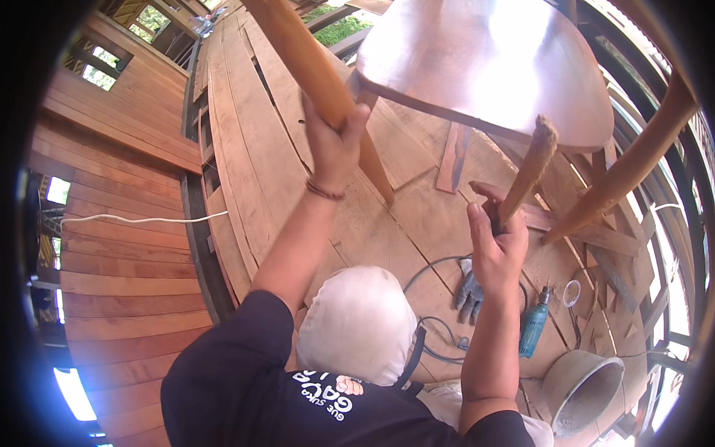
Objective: The person repairs a wooden chair by applying a filler paste to a damaged leg joint using a small stick. They smooth the filler with their fingers and continue applying it to other joints on the chair.
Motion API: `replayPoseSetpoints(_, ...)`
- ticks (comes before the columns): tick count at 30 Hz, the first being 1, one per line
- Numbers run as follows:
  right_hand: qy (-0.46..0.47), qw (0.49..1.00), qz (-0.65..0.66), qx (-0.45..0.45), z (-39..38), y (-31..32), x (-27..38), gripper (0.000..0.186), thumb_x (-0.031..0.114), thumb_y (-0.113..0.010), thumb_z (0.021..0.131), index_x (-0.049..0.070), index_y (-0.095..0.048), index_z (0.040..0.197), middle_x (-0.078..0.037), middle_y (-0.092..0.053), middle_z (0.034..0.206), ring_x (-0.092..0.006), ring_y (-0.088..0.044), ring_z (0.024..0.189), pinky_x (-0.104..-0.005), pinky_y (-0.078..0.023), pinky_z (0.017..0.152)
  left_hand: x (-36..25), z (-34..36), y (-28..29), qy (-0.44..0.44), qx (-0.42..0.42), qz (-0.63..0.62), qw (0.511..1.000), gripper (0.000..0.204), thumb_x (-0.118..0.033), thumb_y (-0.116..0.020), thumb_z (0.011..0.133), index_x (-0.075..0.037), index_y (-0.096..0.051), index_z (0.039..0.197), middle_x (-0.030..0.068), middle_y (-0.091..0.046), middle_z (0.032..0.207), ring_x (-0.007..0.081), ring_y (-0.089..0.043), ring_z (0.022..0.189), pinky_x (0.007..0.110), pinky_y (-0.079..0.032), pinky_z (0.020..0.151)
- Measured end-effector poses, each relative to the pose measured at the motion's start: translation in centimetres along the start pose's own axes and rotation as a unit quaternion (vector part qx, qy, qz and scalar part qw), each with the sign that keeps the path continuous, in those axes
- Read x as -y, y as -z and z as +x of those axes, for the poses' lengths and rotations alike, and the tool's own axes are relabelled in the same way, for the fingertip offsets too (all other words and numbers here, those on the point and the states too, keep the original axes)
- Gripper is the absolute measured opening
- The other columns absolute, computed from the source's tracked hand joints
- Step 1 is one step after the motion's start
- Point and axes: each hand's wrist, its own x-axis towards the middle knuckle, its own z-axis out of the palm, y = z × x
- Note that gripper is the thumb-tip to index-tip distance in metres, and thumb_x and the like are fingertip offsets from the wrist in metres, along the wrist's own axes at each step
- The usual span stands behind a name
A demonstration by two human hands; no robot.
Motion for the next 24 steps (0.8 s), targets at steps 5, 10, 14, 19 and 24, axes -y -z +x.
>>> replayPoseSetpoints(5,-0.008,1.000,-0.013,-0.015,-0.1,0.5,0.6,0.024,0.007,-0.065,0.093,0.000,-0.064,0.116,0.007,-0.040,0.069,-0.0042,-0.036,0.063,-0.0221,-0.028,0.056,-4.3,8.4,0.7,-0.075,-0.038,-0.068,0.994,0.090,-0.068,-0.052,0.091,0.003,-0.036,0.142,0.0137,-0.053,0.134,0.0160,-0.051,0.115,0.034,-0.040,0.102)
replayPoseSetpoints(10,-0.017,1.000,0.025,-0.007,-0.3,0.0,0.8,0.024,0.008,-0.065,0.093,0.000,-0.064,0.116,0.007,-0.041,0.068,-0.0042,-0.036,0.063,-0.0225,-0.029,0.056,1.7,-1.7,-0.6,0.063,-0.043,-0.096,0.992,0.074,-0.043,-0.073,0.087,0.003,-0.041,0.137,0.0125,-0.053,0.129,0.0173,-0.051,0.114,0.034,-0.041,0.100)
replayPoseSetpoints(14,0.013,1.000,-0.017,-0.007,0.1,0.1,1.6,0.024,0.009,-0.065,0.093,0.001,-0.064,0.116,0.006,-0.043,0.065,-0.0044,-0.038,0.061,-0.0233,-0.030,0.054,3.3,-7.5,-0.8,0.209,0.005,-0.008,0.978,0.070,-0.015,-0.082,0.079,0.004,-0.041,0.132,0.0129,-0.052,0.124,0.0221,-0.051,0.117,0.035,-0.043,0.099)
replayPoseSetpoints(19,0.035,0.999,-0.018,-0.026,-0.1,0.5,2.6,0.025,0.010,-0.066,0.093,0.000,-0.065,0.116,0.005,-0.043,0.063,-0.0050,-0.039,0.060,-0.0241,-0.031,0.054,1.5,-1.4,0.0,0.030,-0.041,0.036,0.998,0.068,-0.031,-0.066,0.095,0.004,-0.033,0.143,0.0142,-0.046,0.140,0.0228,-0.045,0.129,0.035,-0.035,0.109)
replayPoseSetpoints(24,0.034,0.998,-0.035,-0.041,-0.2,1.7,2.1,0.026,0.012,-0.067,0.092,0.001,-0.065,0.116,0.005,-0.044,0.064,-0.0054,-0.039,0.061,-0.0235,-0.033,0.055,-6.2,9.4,0.8,0.037,-0.046,-0.097,0.994,0.089,-0.071,-0.019,0.096,0.000,-0.025,0.150,0.0179,-0.042,0.150,0.0234,-0.037,0.141,0.041,-0.028,0.119)
